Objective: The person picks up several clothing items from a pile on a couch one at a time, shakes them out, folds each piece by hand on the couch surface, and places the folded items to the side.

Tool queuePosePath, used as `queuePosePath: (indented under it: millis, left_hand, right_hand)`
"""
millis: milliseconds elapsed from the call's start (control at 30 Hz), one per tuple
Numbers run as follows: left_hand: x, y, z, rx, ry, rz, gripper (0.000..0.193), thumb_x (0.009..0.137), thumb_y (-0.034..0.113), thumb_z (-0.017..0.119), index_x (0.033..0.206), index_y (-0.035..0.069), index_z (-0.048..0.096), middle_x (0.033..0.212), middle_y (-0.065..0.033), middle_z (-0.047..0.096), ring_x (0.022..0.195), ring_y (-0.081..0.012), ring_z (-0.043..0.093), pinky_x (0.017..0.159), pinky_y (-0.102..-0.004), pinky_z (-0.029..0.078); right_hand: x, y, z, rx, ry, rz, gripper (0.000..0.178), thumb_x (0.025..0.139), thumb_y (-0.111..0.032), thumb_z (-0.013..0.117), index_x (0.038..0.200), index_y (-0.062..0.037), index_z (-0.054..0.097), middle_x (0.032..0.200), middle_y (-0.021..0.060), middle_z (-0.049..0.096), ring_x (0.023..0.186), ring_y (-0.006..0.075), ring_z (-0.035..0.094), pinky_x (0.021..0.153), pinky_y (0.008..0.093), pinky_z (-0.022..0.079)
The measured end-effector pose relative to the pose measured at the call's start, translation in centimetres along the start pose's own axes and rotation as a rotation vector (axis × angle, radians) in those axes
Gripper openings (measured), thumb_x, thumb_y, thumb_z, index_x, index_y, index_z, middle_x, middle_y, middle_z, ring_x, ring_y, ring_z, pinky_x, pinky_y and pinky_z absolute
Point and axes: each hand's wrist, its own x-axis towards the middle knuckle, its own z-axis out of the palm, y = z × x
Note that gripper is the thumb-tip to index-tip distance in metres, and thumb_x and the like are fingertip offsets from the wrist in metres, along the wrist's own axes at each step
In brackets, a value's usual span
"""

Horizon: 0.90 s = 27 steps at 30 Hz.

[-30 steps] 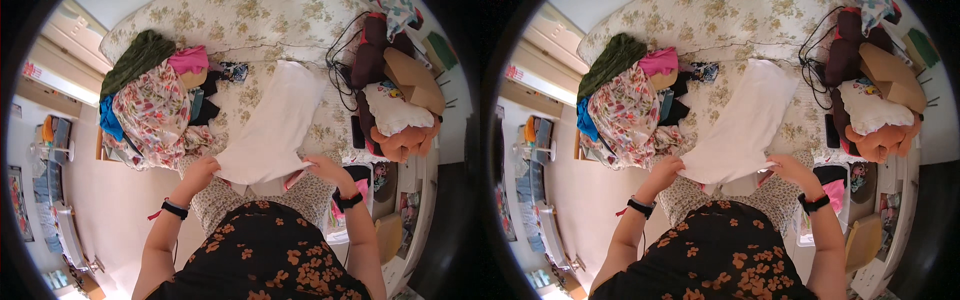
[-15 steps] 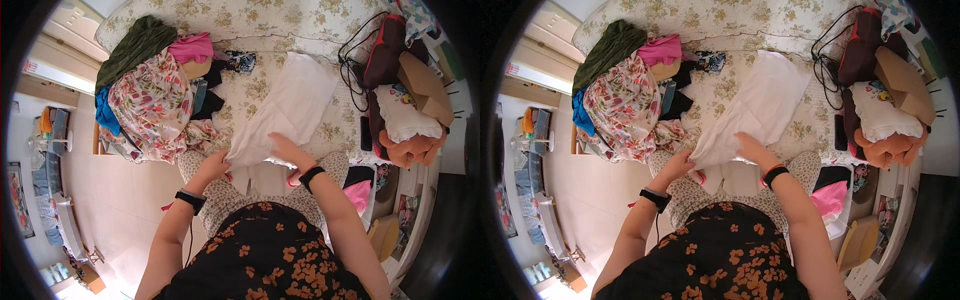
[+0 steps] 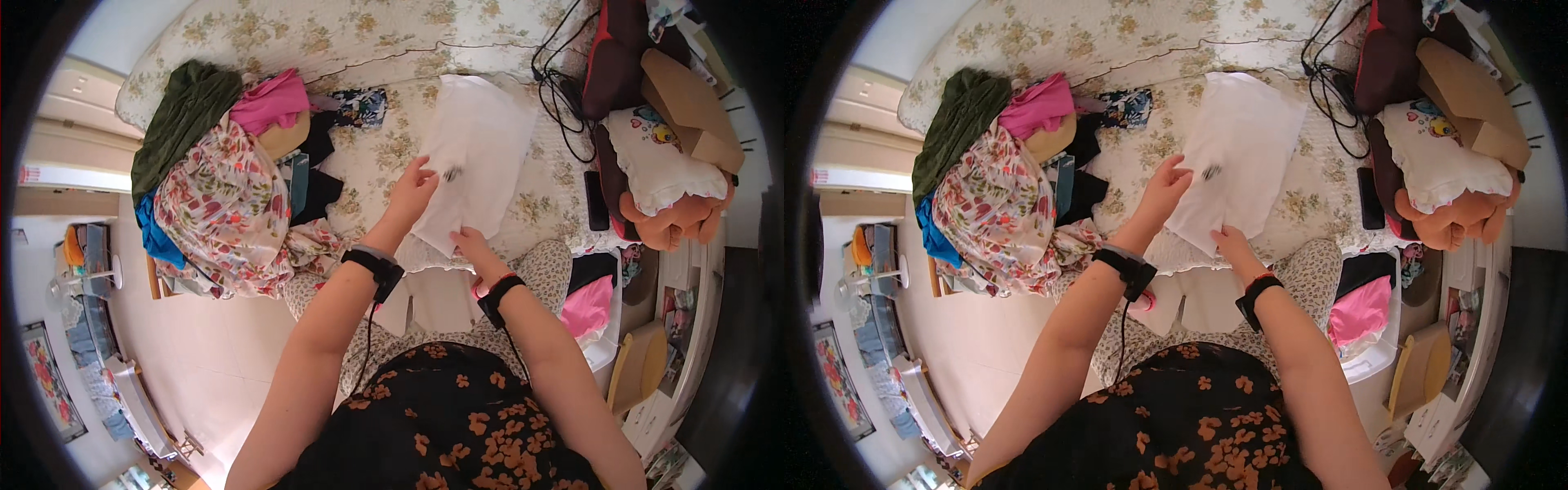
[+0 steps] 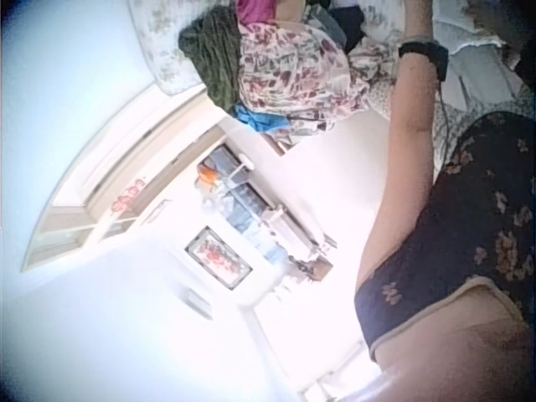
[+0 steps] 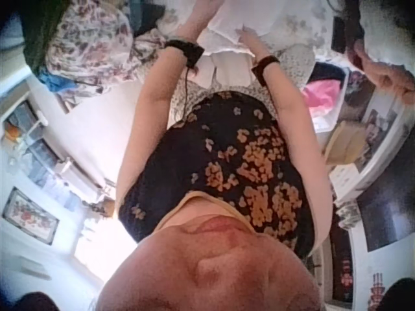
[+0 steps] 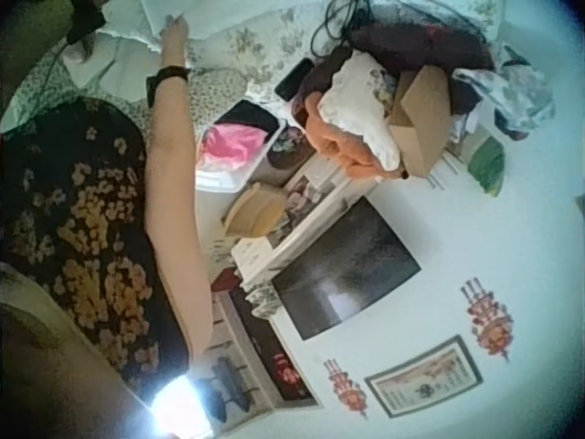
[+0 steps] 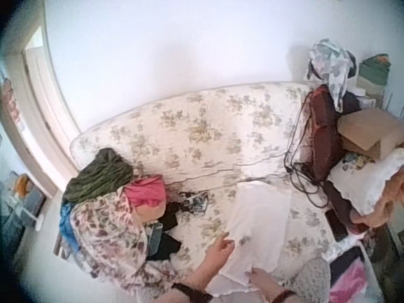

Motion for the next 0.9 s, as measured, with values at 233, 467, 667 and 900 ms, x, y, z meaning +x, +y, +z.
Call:
queuePosePath:
  millis: [233,467,667,900]
  left_hand:
    - [-3.2,-6.1,-3.5,1.297,-0.309,0.599,0.05,0.076,0.008,0.061,0.125,0.012,0.05,0.127,-0.0138,0.05,0.114,-0.0326,0.05,0.092,-0.0379,0.043]
    - [-1.8,-7.1,-5.4,1.274,-0.296,0.407,0.043,0.074,0.003,0.061,0.115,0.014,0.058,0.127,-0.0121,0.049,0.113,-0.0329,0.049,0.094,-0.0405,0.042]
    - [-2.8,-4.4,-4.6,1.139,-0.271,0.372,0.023,0.074,0.004,0.061,0.097,0.008,0.06,0.119,-0.0111,0.054,0.105,-0.0335,0.053,0.085,-0.0398,0.047]
    - [-8.5,-2.4,-6.7,1.226,-0.625,-0.019,0.016,0.079,0.009,0.058,0.095,0.007,0.06,0.103,-0.0128,0.057,0.095,-0.0337,0.056,0.076,-0.0429,0.047]
  right_hand:
    - [-0.2,0.4,-1.8,0.028,0.032,0.032,0.031,0.089,-0.023,0.055,0.093,0.0068,0.06,0.082,0.011,0.065,0.066,0.0184,0.063,0.064,0.03,0.051]
    - [-2.7,-3.6,0.7,-0.539,0.404,-0.38,0.039,0.081,-0.027,0.063,0.107,0.0012,0.054,0.106,0.0177,0.059,0.1,0.0317,0.056,0.083,0.0393,0.047]
    - [-4.3,-4.0,2.1,-1.059,0.364,-0.71,0.039,0.08,-0.022,0.061,0.114,-0.0061,0.053,0.125,0.0142,0.049,0.117,0.0339,0.045,0.089,0.042,0.043]
    - [-6.1,-3.4,-1.8,-0.892,-0.436,-0.223,0.034,0.08,-0.018,0.059,0.111,-0.0037,0.058,0.098,0.0183,0.062,0.091,0.031,0.061,0.081,0.0375,0.047]
